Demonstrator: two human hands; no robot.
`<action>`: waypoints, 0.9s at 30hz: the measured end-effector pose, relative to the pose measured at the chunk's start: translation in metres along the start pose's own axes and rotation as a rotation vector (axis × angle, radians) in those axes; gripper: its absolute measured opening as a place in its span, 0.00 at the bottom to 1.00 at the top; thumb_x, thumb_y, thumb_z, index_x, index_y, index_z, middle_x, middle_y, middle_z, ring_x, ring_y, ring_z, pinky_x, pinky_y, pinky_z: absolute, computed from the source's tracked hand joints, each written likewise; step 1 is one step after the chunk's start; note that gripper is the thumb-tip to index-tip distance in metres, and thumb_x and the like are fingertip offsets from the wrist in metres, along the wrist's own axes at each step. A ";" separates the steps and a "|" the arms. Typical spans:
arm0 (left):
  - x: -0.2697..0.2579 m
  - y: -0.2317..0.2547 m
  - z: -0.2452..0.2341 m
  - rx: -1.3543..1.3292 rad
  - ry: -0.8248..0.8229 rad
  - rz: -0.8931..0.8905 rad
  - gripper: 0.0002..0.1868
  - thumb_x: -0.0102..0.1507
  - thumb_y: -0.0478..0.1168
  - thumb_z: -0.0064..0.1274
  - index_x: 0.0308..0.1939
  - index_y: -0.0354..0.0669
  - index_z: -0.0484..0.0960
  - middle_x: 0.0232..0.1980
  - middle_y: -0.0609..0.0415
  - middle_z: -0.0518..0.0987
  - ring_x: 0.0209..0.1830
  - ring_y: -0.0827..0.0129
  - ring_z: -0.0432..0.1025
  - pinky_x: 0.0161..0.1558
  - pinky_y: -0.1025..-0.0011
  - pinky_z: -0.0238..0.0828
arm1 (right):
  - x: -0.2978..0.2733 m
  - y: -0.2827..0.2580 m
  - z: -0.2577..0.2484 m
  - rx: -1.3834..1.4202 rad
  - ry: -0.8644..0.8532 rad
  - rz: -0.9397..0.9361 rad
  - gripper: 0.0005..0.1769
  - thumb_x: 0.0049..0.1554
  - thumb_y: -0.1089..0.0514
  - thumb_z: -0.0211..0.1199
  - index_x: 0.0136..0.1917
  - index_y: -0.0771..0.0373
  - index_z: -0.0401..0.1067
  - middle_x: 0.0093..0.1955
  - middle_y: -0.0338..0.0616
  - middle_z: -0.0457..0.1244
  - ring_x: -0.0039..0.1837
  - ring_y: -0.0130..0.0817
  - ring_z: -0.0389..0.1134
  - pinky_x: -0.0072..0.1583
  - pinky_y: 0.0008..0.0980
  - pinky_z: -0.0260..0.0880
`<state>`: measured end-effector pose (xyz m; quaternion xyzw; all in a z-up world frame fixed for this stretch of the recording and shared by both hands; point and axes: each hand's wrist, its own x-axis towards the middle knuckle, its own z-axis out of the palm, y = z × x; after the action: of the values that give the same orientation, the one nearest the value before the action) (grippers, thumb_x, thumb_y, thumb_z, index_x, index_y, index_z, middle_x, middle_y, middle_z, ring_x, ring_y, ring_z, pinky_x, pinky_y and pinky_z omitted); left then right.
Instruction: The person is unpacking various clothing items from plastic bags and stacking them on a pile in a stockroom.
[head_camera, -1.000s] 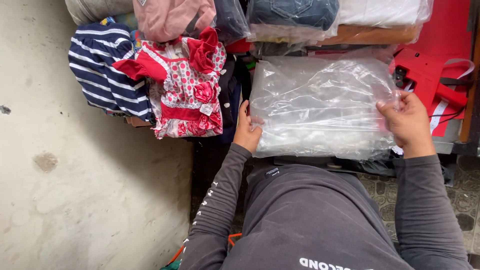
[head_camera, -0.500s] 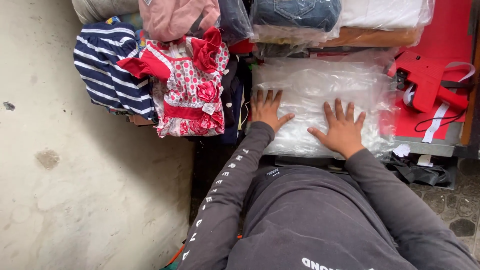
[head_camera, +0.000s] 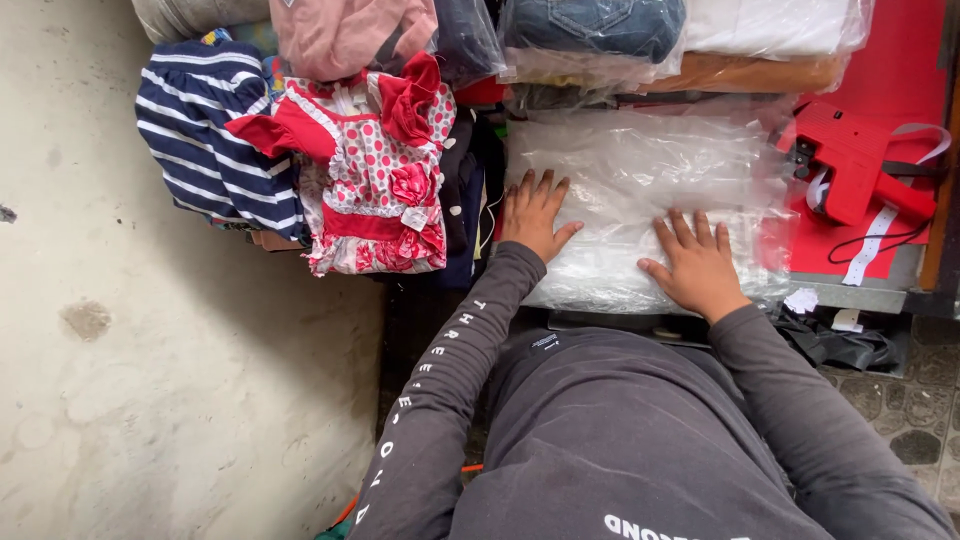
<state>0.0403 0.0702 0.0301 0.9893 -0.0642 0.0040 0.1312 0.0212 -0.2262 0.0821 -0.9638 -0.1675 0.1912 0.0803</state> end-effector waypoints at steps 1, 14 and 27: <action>0.000 -0.005 0.011 0.033 -0.185 -0.004 0.42 0.66 0.71 0.43 0.79 0.62 0.58 0.77 0.55 0.64 0.81 0.49 0.51 0.79 0.45 0.44 | 0.004 0.009 0.013 -0.054 -0.022 -0.035 0.45 0.63 0.25 0.43 0.85 0.48 0.50 0.87 0.47 0.44 0.87 0.57 0.38 0.81 0.65 0.36; 0.131 0.036 0.018 0.075 -0.008 0.293 0.49 0.53 0.65 0.70 0.72 0.53 0.69 0.71 0.50 0.72 0.77 0.52 0.59 0.77 0.50 0.56 | -0.077 -0.040 -0.024 0.618 -0.555 0.511 0.69 0.57 0.08 0.35 0.76 0.77 0.61 0.75 0.75 0.56 0.78 0.66 0.56 0.75 0.63 0.54; 0.141 0.046 -0.003 0.146 -0.058 0.026 0.29 0.68 0.65 0.30 0.49 0.52 0.80 0.52 0.50 0.77 0.57 0.53 0.69 0.56 0.48 0.63 | -0.058 -0.033 0.033 1.923 0.055 0.993 0.51 0.59 0.57 0.73 0.76 0.81 0.40 0.69 0.55 0.42 0.69 0.42 0.52 0.62 0.49 0.64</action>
<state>0.1745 0.0096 0.0484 0.9950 -0.0803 -0.0182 0.0566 -0.0523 -0.2132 0.0790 -0.4614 0.4634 0.2322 0.7201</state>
